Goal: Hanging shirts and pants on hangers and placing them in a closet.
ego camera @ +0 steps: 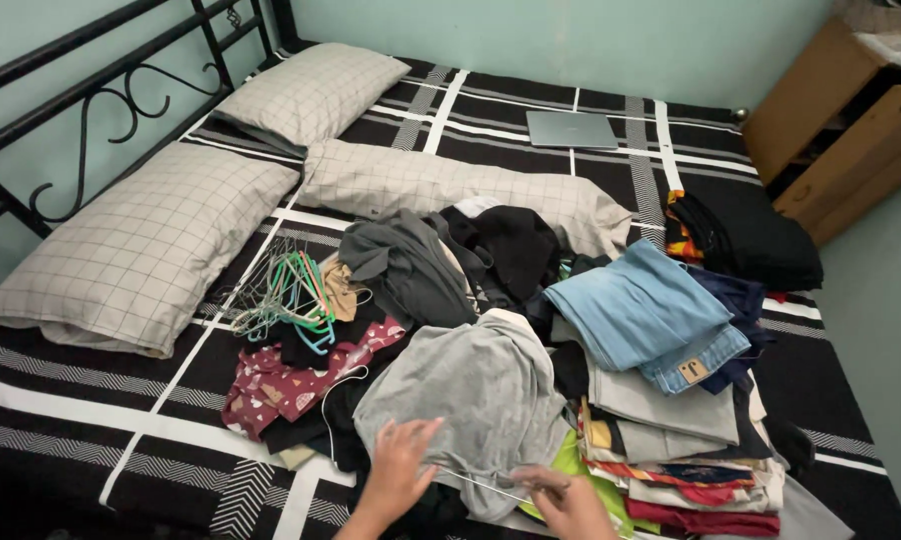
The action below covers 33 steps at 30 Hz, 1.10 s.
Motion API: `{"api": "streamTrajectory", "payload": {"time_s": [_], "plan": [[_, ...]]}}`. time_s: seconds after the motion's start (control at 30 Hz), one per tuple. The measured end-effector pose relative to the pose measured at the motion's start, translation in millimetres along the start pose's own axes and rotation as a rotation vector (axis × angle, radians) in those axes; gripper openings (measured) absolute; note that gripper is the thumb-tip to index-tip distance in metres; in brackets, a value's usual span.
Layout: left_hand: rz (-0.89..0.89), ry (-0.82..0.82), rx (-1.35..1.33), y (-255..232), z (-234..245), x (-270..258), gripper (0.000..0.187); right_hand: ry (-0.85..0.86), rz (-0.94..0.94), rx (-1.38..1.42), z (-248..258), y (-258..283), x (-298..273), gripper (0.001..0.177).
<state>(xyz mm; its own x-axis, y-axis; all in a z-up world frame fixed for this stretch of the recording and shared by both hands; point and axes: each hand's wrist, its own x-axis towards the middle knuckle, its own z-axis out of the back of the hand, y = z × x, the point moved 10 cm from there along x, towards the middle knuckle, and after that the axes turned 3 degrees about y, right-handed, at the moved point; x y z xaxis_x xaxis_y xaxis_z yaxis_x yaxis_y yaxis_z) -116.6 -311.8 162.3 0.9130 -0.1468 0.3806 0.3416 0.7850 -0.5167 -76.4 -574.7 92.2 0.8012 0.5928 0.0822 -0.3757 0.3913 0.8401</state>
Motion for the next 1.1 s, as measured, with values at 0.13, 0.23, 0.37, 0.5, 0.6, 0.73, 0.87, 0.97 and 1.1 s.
{"api": "streamTrajectory", "payload": {"time_s": [0.13, 0.23, 0.37, 0.5, 0.6, 0.73, 0.87, 0.97, 1.1], "plan": [[0.173, 0.055, 0.046, 88.6, -60.9, -50.6, 0.059, 0.069, -0.325, -0.050, 25.6, 6.4, -4.6, 0.057], [0.490, 0.382, 0.137, 138.2, -113.1, -88.8, 0.059, 0.049, -0.413, -0.179, 23.8, -20.0, -12.3, 0.033], [0.471, 0.242, 0.131, 163.8, -135.7, -97.9, 0.048, 0.002, -0.298, -0.181, 22.8, -34.3, -11.3, 0.020], [0.469, 0.075, 0.180, 168.3, -126.3, -83.0, 0.038, -0.224, -0.287, -0.100, 37.6, -64.0, -20.6, 0.017], [0.358, -0.077, 0.065, 161.2, -113.4, -54.9, 0.040, -0.337, -0.263, 0.004, 53.4, -64.6, -25.4, 0.014], [0.425, 0.007, -0.271, 150.8, -112.3, -3.8, 0.047, -0.505, -0.301, 0.034, 71.1, -58.2, -32.2, 0.015], [0.105, -0.120, -0.206, 120.9, -98.0, 46.1, 0.045, -0.625, -0.262, -0.070, 99.4, -0.7, -32.0, 0.017], [0.103, -0.072, -0.200, 65.6, -44.3, 97.3, 0.045, -0.636, -0.143, 0.155, 108.3, 13.8, -34.3, 0.019], [0.386, 0.082, -0.141, 38.6, -8.3, 144.0, 0.036, -0.823, -0.018, 0.175, 131.0, 10.7, -66.2, 0.016]]}}
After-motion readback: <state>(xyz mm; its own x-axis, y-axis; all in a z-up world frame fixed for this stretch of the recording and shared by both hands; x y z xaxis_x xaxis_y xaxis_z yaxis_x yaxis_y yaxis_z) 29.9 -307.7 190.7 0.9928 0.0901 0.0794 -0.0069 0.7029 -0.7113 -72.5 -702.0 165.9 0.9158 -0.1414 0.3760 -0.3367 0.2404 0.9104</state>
